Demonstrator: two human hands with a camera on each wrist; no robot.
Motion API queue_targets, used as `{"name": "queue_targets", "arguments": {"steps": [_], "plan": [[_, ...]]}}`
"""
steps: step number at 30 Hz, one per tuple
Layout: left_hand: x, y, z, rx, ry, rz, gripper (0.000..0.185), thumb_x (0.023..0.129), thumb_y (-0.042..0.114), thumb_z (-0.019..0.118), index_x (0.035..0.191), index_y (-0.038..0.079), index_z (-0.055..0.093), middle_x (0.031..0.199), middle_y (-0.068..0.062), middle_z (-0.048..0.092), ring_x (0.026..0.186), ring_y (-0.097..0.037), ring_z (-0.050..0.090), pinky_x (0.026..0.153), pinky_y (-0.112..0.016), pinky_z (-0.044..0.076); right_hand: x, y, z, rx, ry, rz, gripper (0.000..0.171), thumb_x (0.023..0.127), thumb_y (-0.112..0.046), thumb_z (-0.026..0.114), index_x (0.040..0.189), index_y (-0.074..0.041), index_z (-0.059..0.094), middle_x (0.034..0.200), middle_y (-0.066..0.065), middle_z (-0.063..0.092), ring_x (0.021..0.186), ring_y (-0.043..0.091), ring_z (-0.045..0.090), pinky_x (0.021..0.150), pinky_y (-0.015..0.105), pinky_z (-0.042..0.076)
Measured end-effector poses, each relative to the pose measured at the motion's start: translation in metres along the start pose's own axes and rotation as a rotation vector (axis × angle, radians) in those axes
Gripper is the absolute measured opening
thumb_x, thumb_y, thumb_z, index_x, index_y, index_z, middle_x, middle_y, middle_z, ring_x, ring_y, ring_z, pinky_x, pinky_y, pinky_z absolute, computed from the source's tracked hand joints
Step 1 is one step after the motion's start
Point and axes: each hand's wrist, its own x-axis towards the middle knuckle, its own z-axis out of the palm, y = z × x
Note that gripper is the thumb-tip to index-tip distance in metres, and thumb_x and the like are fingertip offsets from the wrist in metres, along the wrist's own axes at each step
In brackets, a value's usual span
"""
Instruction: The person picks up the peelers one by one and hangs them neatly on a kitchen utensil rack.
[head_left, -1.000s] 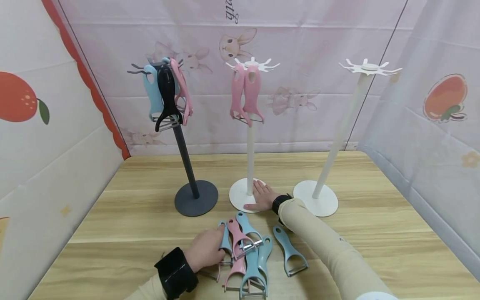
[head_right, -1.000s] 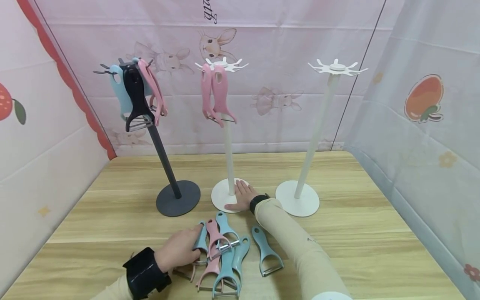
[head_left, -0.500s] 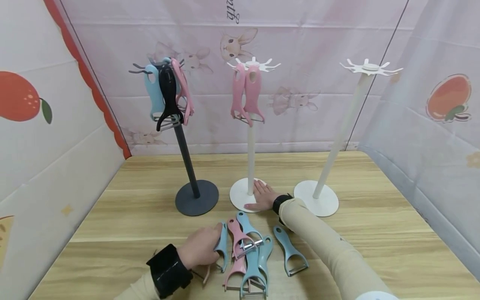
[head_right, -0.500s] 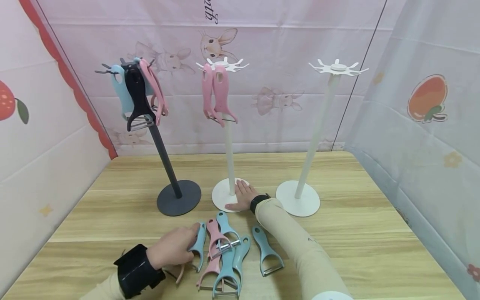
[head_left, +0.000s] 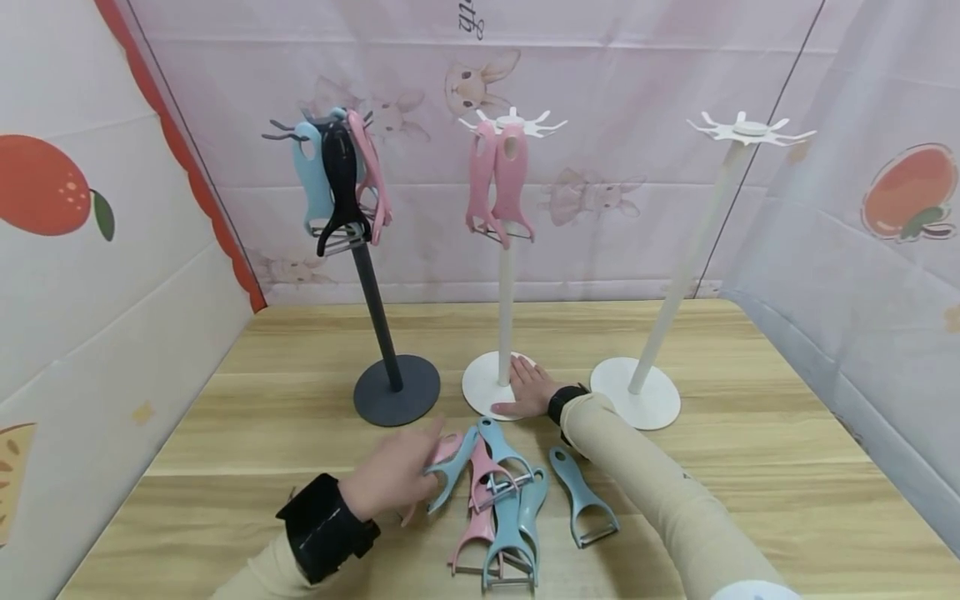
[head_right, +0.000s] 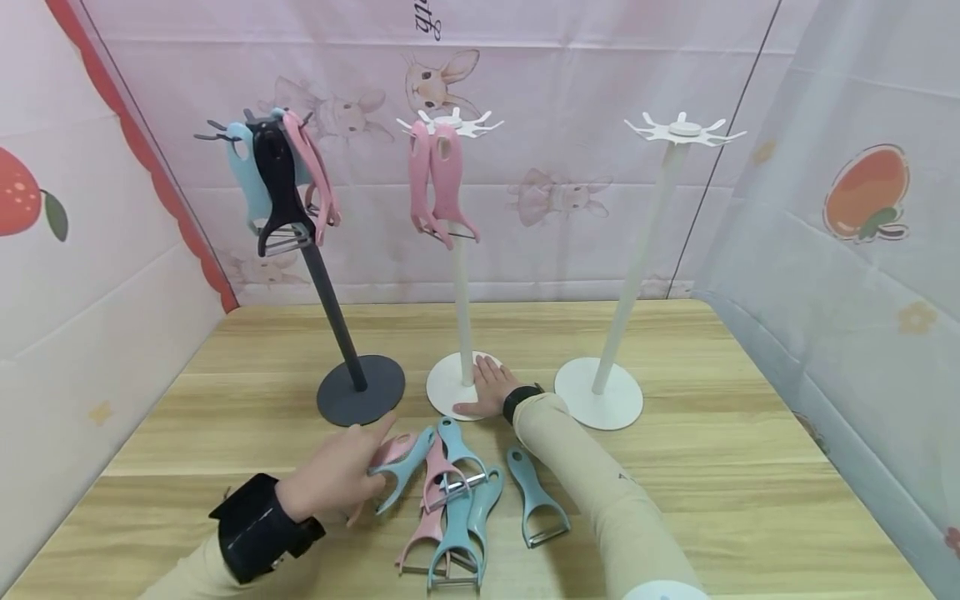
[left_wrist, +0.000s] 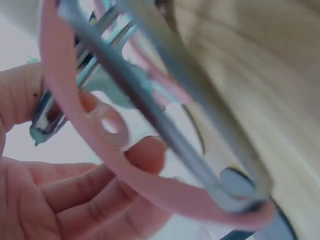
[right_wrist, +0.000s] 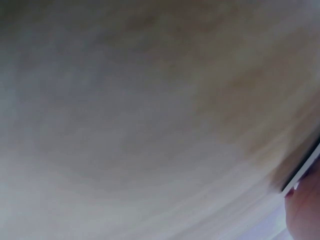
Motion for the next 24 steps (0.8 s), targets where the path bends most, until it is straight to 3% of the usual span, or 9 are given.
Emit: {"name": "queue_targets", "arguments": {"steps": [5, 11, 16, 21, 24], "plan": [[0.004, 0.005, -0.012, -0.01, 0.085, 0.0, 0.068, 0.074, 0.01, 0.061, 0.135, -0.003, 0.035, 0.05, 0.007, 0.042, 0.036, -0.002, 0.041, 0.038, -0.021, 0.035, -0.001, 0.001, -0.001, -0.01, -0.006, 0.003, 0.092, 0.088, -0.059, 0.038, 0.143, 0.005, 0.0, 0.15, 0.02, -0.003, 0.137, 0.031, -0.004, 0.109, 0.045, 0.004], [0.012, 0.01, -0.019, -0.071, 0.16, 0.014, 0.051, 0.076, 0.007, 0.056, 0.127, 0.007, 0.047, 0.055, 0.008, 0.047, 0.034, 0.002, 0.042, 0.042, -0.022, 0.038, -0.001, 0.002, -0.001, 0.004, 0.014, 0.003, 0.092, 0.088, -0.058, 0.039, 0.143, 0.005, 0.001, 0.15, 0.021, -0.002, 0.137, 0.031, -0.003, 0.109, 0.045, 0.004], [0.015, 0.008, -0.015, -0.155, 0.133, 0.01, 0.044, 0.077, 0.004, 0.053, 0.121, 0.011, 0.055, 0.059, 0.006, 0.049, 0.031, 0.001, 0.042, 0.037, -0.021, 0.039, -0.002, 0.001, -0.002, 0.01, 0.018, 0.003, 0.092, 0.088, -0.058, 0.04, 0.143, 0.005, 0.0, 0.15, 0.021, -0.002, 0.137, 0.031, -0.003, 0.109, 0.045, 0.004], [0.018, 0.005, -0.008, -0.151, 0.134, -0.002, 0.039, 0.078, 0.002, 0.056, 0.115, 0.014, 0.06, 0.059, 0.005, 0.048, 0.031, 0.0, 0.038, 0.034, -0.019, 0.033, -0.003, -0.002, -0.004, 0.012, 0.002, 0.006, 0.093, 0.088, -0.057, 0.041, 0.143, 0.005, 0.0, 0.149, 0.021, -0.002, 0.137, 0.031, -0.003, 0.109, 0.046, 0.004], [0.018, 0.001, -0.004, -0.17, 0.106, 0.001, 0.035, 0.08, 0.003, 0.061, 0.114, 0.011, 0.063, 0.066, 0.003, 0.054, 0.036, -0.002, 0.042, 0.038, -0.02, 0.037, -0.003, -0.002, -0.004, 0.013, -0.008, 0.006, 0.094, 0.088, -0.059, 0.04, 0.143, 0.005, -0.001, 0.15, 0.02, -0.003, 0.137, 0.03, -0.004, 0.109, 0.045, 0.004]]}}
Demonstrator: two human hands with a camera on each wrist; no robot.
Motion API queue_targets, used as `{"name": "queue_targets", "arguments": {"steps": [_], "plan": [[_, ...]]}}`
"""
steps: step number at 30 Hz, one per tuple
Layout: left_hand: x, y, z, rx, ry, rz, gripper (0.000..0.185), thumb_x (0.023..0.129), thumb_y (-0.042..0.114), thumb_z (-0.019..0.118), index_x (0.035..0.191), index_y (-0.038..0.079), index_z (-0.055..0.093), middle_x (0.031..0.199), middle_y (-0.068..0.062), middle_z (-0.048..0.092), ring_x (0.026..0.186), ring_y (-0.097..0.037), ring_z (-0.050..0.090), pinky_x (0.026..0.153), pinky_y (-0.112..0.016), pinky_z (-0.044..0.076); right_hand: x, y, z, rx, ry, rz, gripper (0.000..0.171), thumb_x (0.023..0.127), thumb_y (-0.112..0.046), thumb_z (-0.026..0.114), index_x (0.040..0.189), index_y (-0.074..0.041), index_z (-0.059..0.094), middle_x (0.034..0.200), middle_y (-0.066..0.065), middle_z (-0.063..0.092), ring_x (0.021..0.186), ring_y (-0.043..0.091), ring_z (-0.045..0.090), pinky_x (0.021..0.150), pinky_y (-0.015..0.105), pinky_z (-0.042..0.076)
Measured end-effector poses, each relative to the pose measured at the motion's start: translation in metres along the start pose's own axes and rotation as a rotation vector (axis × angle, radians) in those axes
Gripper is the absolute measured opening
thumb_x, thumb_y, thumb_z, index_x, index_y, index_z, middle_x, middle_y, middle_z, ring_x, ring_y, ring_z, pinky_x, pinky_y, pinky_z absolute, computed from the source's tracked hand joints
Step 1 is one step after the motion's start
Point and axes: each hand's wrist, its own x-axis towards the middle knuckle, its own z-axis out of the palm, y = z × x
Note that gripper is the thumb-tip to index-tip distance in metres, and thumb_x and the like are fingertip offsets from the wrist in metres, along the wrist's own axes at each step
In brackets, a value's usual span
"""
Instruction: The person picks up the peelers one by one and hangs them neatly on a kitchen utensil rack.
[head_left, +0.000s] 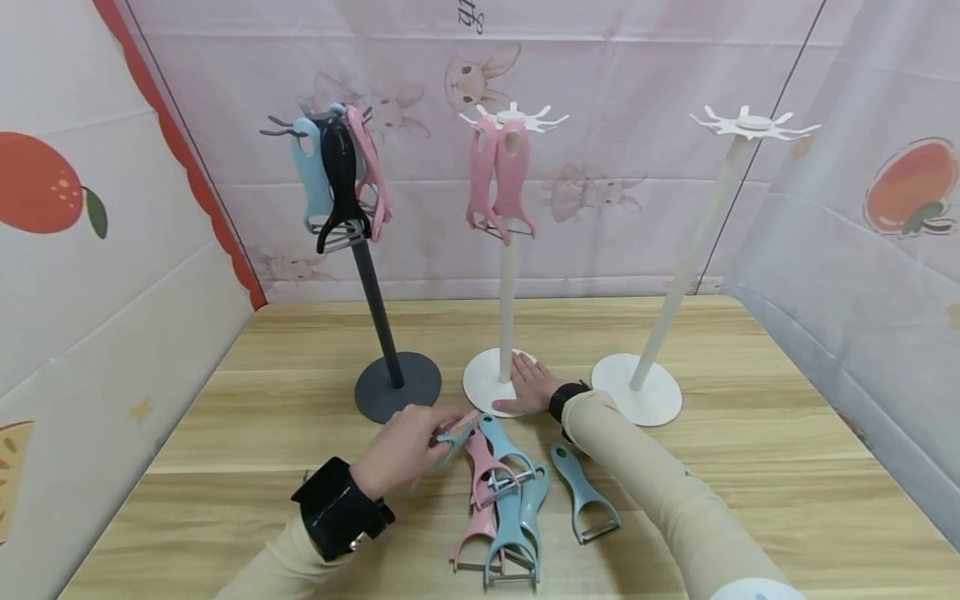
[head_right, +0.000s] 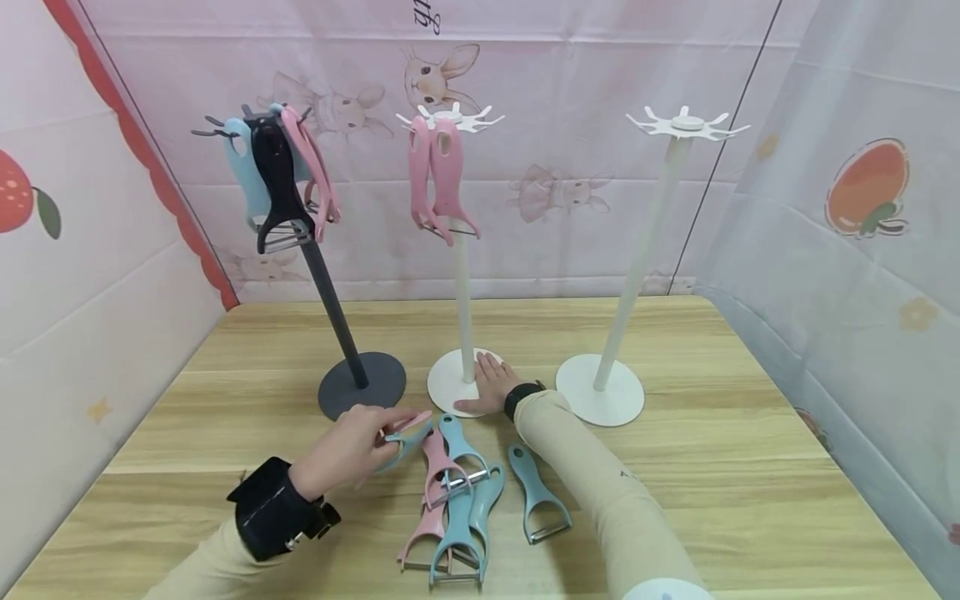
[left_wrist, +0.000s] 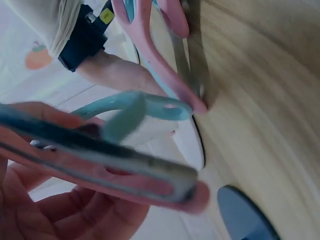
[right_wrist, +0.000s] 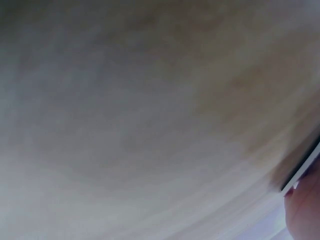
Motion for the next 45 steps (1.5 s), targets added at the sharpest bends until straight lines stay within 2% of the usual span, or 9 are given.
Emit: {"name": "queue_targets", "arguments": {"steps": [6, 10, 13, 18, 25, 29, 31, 40, 45], "plan": [[0.001, -0.009, 0.001, -0.042, -0.087, 0.052, 0.043, 0.071, 0.015, 0.077, 0.112, 0.007, 0.065, 0.063, 0.003, 0.055, 0.045, -0.004, 0.046, 0.041, -0.021, 0.039, 0.0, 0.001, 0.0, 0.0, -0.006, 0.001, 0.094, 0.087, -0.06, 0.039, 0.143, 0.004, -0.001, 0.15, 0.02, -0.004, 0.137, 0.03, -0.004, 0.109, 0.046, 0.003], [0.003, -0.01, -0.002, -0.018, -0.078, 0.067, 0.04, 0.07, 0.02, 0.078, 0.106, 0.006, 0.068, 0.058, 0.005, 0.052, 0.047, -0.004, 0.042, 0.042, -0.02, 0.034, 0.002, 0.004, 0.003, -0.003, 0.018, -0.002, 0.093, 0.088, -0.058, 0.04, 0.143, 0.005, 0.001, 0.15, 0.02, -0.003, 0.137, 0.031, -0.003, 0.109, 0.046, 0.004], [0.007, -0.007, -0.005, 0.0, -0.004, 0.097, 0.036, 0.075, 0.021, 0.075, 0.107, 0.005, 0.068, 0.056, 0.008, 0.048, 0.046, -0.002, 0.041, 0.042, -0.019, 0.033, 0.004, 0.007, 0.006, 0.003, 0.037, -0.002, 0.092, 0.088, -0.058, 0.041, 0.143, 0.005, 0.001, 0.15, 0.02, -0.002, 0.137, 0.031, -0.003, 0.109, 0.046, 0.004], [0.019, 0.002, -0.017, 0.028, 0.191, 0.13, 0.038, 0.078, 0.023, 0.072, 0.11, 0.005, 0.067, 0.059, 0.008, 0.05, 0.049, 0.0, 0.042, 0.044, -0.018, 0.036, 0.006, 0.012, 0.007, -0.002, 0.056, -0.012, 0.095, 0.086, -0.061, 0.039, 0.143, 0.005, 0.003, 0.15, 0.021, 0.0, 0.137, 0.031, -0.001, 0.109, 0.046, 0.005], [0.049, 0.026, -0.058, -0.013, 0.521, 0.187, 0.037, 0.08, 0.018, 0.07, 0.112, 0.001, 0.064, 0.067, -0.007, 0.064, 0.052, -0.011, 0.055, 0.047, -0.022, 0.045, 0.0, 0.006, -0.002, 0.0, 0.002, -0.004, 0.094, 0.087, -0.061, 0.038, 0.143, 0.005, 0.0, 0.149, 0.021, -0.004, 0.137, 0.031, -0.004, 0.109, 0.045, 0.004], [0.069, 0.04, -0.082, -0.039, 0.727, 0.255, 0.037, 0.081, 0.017, 0.07, 0.112, -0.001, 0.064, 0.07, -0.012, 0.064, 0.055, -0.016, 0.058, 0.05, -0.026, 0.048, -0.001, 0.005, -0.002, -0.002, 0.002, -0.005, 0.094, 0.087, -0.061, 0.039, 0.143, 0.005, 0.0, 0.149, 0.021, -0.003, 0.137, 0.031, -0.004, 0.109, 0.045, 0.004], [0.077, 0.047, -0.091, -0.062, 0.801, 0.282, 0.037, 0.081, 0.017, 0.069, 0.112, -0.002, 0.063, 0.071, -0.012, 0.063, 0.055, -0.017, 0.057, 0.051, -0.028, 0.048, 0.0, 0.006, 0.0, -0.007, 0.003, -0.001, 0.094, 0.087, -0.061, 0.038, 0.143, 0.004, -0.001, 0.15, 0.02, -0.004, 0.137, 0.03, -0.004, 0.109, 0.044, 0.004], [0.104, 0.064, -0.123, -0.122, 0.99, 0.304, 0.036, 0.086, 0.018, 0.063, 0.116, -0.002, 0.061, 0.071, -0.015, 0.062, 0.058, -0.02, 0.057, 0.056, -0.025, 0.048, 0.002, 0.003, 0.004, 0.001, 0.027, -0.012, 0.095, 0.086, -0.061, 0.041, 0.144, 0.003, 0.001, 0.15, 0.02, -0.001, 0.137, 0.031, -0.001, 0.109, 0.046, 0.007], [0.118, 0.071, -0.137, -0.264, 0.996, 0.219, 0.035, 0.09, 0.016, 0.056, 0.122, 0.001, 0.057, 0.079, -0.016, 0.06, 0.063, -0.02, 0.054, 0.055, -0.018, 0.043, 0.001, 0.002, 0.003, -0.014, 0.024, -0.006, 0.094, 0.086, -0.061, 0.04, 0.144, 0.003, 0.001, 0.15, 0.019, -0.001, 0.137, 0.03, -0.001, 0.109, 0.045, 0.006]]}}
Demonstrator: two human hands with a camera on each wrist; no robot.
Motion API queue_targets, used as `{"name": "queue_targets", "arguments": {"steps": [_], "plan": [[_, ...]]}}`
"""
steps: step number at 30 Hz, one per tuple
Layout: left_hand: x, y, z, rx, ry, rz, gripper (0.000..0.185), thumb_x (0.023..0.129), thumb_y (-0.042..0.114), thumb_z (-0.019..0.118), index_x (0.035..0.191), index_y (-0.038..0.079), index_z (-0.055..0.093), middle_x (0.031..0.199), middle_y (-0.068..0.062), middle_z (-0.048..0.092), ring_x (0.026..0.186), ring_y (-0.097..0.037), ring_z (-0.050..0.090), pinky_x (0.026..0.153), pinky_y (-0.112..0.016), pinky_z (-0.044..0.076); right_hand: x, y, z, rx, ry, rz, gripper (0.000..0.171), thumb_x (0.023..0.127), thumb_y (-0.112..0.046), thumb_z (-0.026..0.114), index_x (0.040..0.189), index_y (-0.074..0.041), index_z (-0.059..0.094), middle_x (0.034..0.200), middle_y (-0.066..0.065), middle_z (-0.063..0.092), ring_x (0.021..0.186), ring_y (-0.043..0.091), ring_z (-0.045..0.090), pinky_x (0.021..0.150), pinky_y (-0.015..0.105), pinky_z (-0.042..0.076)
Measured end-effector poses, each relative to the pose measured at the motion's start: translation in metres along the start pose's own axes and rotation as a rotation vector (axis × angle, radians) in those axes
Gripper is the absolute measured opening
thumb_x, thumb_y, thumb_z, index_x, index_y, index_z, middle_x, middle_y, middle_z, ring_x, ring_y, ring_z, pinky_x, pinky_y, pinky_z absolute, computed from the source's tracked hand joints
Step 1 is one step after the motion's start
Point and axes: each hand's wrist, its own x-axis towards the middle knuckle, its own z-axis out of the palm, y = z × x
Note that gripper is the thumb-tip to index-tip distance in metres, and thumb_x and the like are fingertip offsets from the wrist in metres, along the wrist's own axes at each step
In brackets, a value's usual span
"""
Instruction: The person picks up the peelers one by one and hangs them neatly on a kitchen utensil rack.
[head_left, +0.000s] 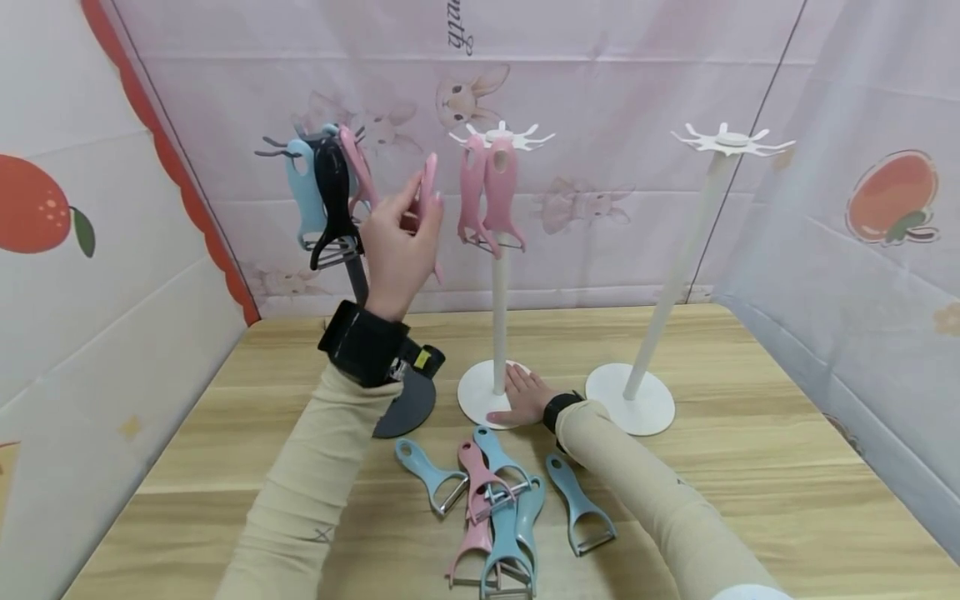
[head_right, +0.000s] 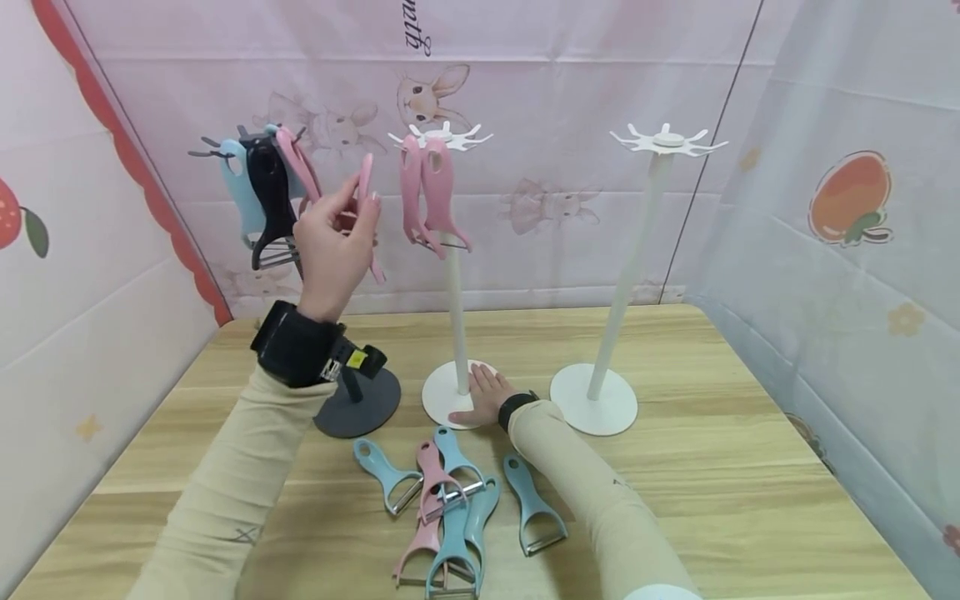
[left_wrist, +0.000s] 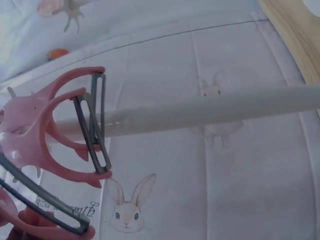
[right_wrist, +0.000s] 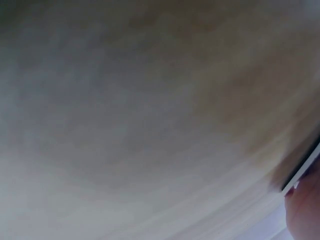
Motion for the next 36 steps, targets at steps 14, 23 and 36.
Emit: {"name": "queue_targets", "arguments": {"steps": [14, 23, 36], "plan": [[0.032, 0.001, 0.028, -0.087, -0.023, -0.158, 0.039, 0.093, 0.02, 0.053, 0.129, 0.007, 0.051, 0.092, -0.014, 0.057, 0.077, -0.018, 0.056, 0.066, -0.02, 0.048, 0.002, 0.0, 0.004, 0.003, -0.008, -0.001, 0.095, 0.086, -0.063, 0.039, 0.144, 0.002, 0.003, 0.15, 0.018, -0.001, 0.137, 0.029, -0.001, 0.109, 0.044, 0.007], [0.026, -0.003, 0.033, -0.153, -0.086, -0.197, 0.039, 0.095, 0.028, 0.048, 0.13, 0.012, 0.05, 0.093, -0.011, 0.055, 0.076, -0.016, 0.056, 0.057, -0.021, 0.047, 0.001, -0.003, 0.004, 0.005, 0.003, -0.009, 0.092, 0.087, -0.061, 0.04, 0.144, 0.002, 0.005, 0.15, 0.018, 0.0, 0.137, 0.029, 0.0, 0.109, 0.045, 0.007], [-0.004, -0.012, 0.033, -0.257, -0.197, -0.241, 0.048, 0.099, 0.022, 0.036, 0.144, 0.009, 0.025, 0.128, -0.009, 0.049, 0.105, -0.013, 0.053, 0.08, -0.02, 0.046, 0.001, 0.0, 0.0, 0.018, -0.005, 0.01, 0.095, 0.086, -0.063, 0.04, 0.144, 0.001, 0.001, 0.15, 0.018, -0.002, 0.137, 0.029, -0.001, 0.109, 0.044, 0.006]]}}
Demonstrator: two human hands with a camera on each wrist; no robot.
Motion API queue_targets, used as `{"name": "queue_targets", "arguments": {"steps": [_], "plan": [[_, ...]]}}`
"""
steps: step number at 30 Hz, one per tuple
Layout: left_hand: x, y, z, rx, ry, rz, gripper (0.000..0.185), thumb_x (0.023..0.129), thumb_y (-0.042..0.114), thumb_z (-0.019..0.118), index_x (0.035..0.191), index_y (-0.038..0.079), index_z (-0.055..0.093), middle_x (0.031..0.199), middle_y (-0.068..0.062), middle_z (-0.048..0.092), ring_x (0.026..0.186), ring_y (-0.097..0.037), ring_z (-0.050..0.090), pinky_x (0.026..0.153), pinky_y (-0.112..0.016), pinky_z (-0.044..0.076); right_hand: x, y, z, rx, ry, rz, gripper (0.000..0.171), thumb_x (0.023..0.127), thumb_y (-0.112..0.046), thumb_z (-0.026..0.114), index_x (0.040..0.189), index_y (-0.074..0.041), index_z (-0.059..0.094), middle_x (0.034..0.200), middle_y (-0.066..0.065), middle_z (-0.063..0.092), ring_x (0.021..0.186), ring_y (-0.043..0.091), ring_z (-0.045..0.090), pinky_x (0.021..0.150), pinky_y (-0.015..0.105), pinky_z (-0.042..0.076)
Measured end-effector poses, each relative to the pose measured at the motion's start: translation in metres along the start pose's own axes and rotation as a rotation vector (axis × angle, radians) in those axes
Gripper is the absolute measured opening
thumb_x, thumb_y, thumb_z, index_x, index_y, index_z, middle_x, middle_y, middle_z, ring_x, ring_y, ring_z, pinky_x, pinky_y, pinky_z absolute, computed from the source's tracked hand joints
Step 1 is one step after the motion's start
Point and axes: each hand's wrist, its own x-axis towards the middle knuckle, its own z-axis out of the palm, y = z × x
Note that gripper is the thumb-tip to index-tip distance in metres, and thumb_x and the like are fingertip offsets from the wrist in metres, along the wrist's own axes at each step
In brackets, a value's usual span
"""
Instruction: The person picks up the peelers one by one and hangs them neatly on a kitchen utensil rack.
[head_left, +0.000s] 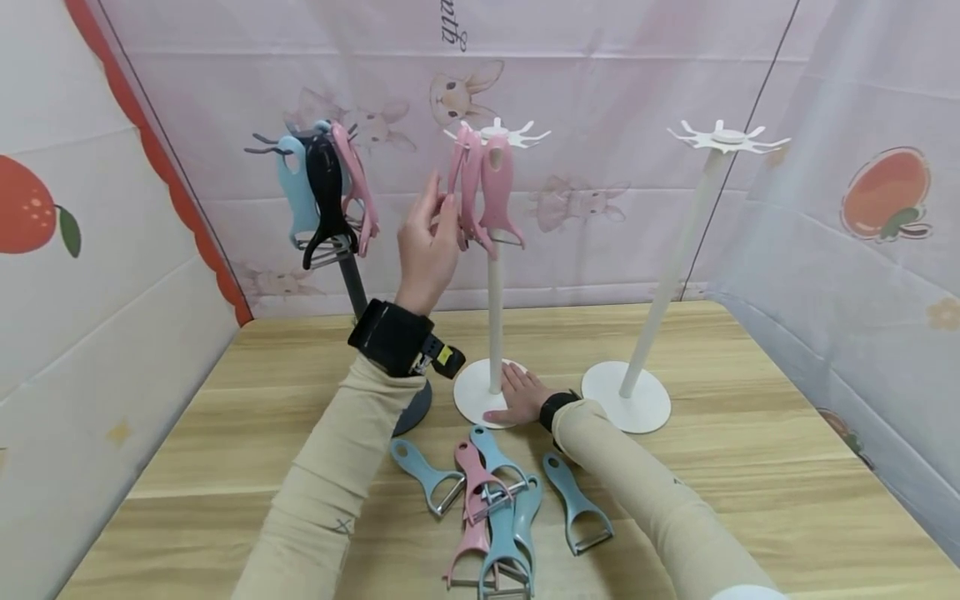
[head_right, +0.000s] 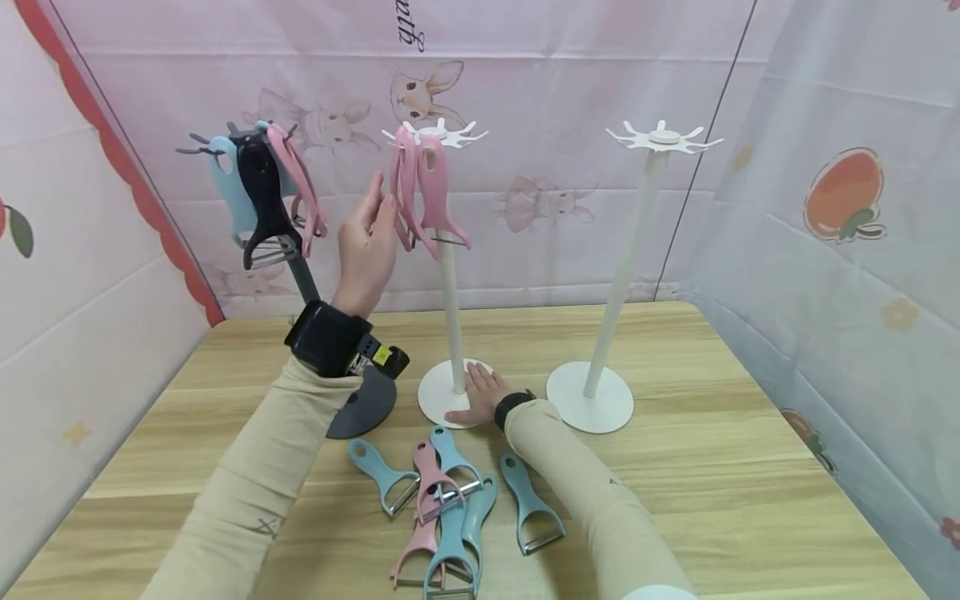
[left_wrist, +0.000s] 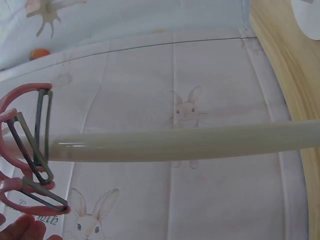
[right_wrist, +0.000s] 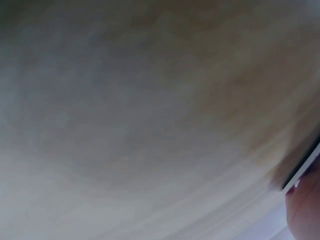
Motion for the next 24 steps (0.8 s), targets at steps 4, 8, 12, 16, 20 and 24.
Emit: {"name": "queue_targets", "arguments": {"steps": [4, 8, 12, 16, 20, 24], "plan": [[-0.019, -0.011, -0.004, 0.017, -0.02, -0.031, 0.051, 0.098, 0.022, 0.039, 0.144, 0.007, 0.023, 0.131, -0.011, 0.048, 0.121, -0.017, 0.043, 0.096, -0.024, 0.038, 0.001, 0.001, 0.002, 0.002, 0.012, -0.013, 0.094, 0.086, -0.061, 0.04, 0.144, 0.002, 0.002, 0.15, 0.02, -0.001, 0.137, 0.03, -0.001, 0.109, 0.045, 0.007], [-0.044, -0.027, -0.007, 0.115, -0.069, -0.113, 0.051, 0.095, 0.02, 0.046, 0.14, 0.004, 0.031, 0.129, -0.016, 0.047, 0.117, -0.024, 0.045, 0.094, -0.032, 0.04, 0.002, 0.002, 0.003, -0.022, 0.008, -0.006, 0.095, 0.086, -0.062, 0.039, 0.144, 0.002, 0.001, 0.15, 0.019, -0.002, 0.137, 0.03, -0.001, 0.109, 0.045, 0.007], [-0.071, -0.044, -0.009, 0.369, -0.221, -0.242, 0.046, 0.091, 0.023, 0.052, 0.13, 0.0, 0.044, 0.109, -0.016, 0.058, 0.097, -0.026, 0.056, 0.078, -0.036, 0.048, 0.002, 0.001, 0.002, -0.03, -0.001, -0.003, 0.094, 0.086, -0.062, 0.038, 0.144, 0.002, 0.001, 0.15, 0.019, -0.002, 0.137, 0.03, -0.002, 0.109, 0.045, 0.006], [-0.1, -0.059, -0.009, 0.694, -0.474, -0.355, 0.045, 0.089, 0.034, 0.055, 0.119, 0.0, 0.055, 0.093, -0.012, 0.063, 0.075, -0.021, 0.058, 0.059, -0.032, 0.047, 0.0, -0.001, -0.001, -0.018, 0.001, -0.005, 0.092, 0.087, -0.06, 0.04, 0.144, 0.003, 0.002, 0.15, 0.019, -0.001, 0.137, 0.03, -0.002, 0.109, 0.045, 0.006], [-0.127, -0.069, -0.006, 0.846, -0.653, -0.394, 0.038, 0.086, 0.037, 0.059, 0.096, 0.001, 0.063, 0.079, -0.008, 0.062, 0.06, -0.017, 0.053, 0.048, -0.028, 0.04, -0.002, -0.002, -0.002, -0.038, -0.001, -0.01, 0.091, 0.088, -0.059, 0.038, 0.143, 0.004, 0.003, 0.15, 0.019, -0.001, 0.137, 0.03, -0.002, 0.109, 0.045, 0.006], [-0.148, -0.074, -0.001, 0.88, -0.727, -0.4, 0.03, 0.083, 0.035, 0.062, 0.07, 0.007, 0.058, 0.059, -0.002, 0.05, 0.05, -0.017, 0.046, 0.043, -0.028, 0.034, -0.002, -0.001, -0.002, -0.049, 0.001, -0.013, 0.092, 0.088, -0.06, 0.038, 0.143, 0.004, 0.002, 0.15, 0.02, 0.0, 0.137, 0.031, -0.002, 0.109, 0.045, 0.007]]}}
